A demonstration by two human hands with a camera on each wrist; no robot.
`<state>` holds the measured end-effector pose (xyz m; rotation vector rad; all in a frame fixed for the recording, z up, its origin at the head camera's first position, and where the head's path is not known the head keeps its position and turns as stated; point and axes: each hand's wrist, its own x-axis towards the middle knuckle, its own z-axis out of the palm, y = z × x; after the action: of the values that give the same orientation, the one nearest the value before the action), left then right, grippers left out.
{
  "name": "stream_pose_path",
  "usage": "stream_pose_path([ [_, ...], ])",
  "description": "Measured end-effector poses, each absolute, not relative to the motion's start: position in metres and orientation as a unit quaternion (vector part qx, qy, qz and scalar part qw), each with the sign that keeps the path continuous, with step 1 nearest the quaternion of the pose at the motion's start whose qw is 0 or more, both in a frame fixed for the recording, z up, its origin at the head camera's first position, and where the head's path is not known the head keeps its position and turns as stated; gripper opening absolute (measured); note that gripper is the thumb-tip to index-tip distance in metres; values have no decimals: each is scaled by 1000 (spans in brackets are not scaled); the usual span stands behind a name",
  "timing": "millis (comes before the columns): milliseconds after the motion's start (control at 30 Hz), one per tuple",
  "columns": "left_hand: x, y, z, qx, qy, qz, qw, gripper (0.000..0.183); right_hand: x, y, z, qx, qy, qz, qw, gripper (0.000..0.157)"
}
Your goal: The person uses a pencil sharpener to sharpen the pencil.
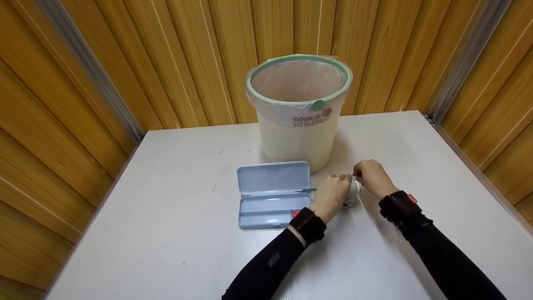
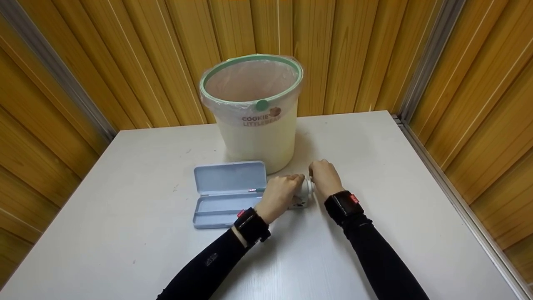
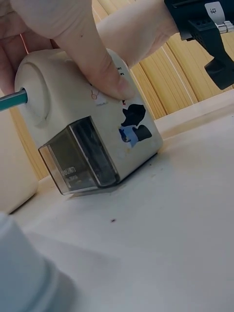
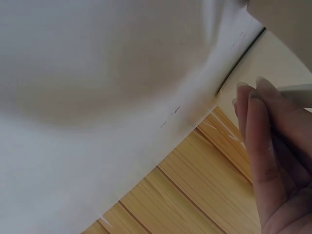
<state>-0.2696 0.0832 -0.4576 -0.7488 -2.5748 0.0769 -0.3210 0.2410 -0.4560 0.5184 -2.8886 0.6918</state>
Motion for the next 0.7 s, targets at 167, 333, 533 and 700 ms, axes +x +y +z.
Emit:
stream_pose_path([
  [167,-269,83,-462,-276,-929,28,247,24,-322,245,-459,178,-955,233,39,11],
  [333,-269,82,-462,-274,-930,24,244,27,-325,246,-460,181,-954,240,11,11],
  [533,-268,83,-461,-270,-933,46,235,39,-327,245,-458,174,-956,234,-8,13],
  [700,-267,85,-463,-266,-926,85,252,42,-327,245,-458,183,-957,224,-18,13],
])
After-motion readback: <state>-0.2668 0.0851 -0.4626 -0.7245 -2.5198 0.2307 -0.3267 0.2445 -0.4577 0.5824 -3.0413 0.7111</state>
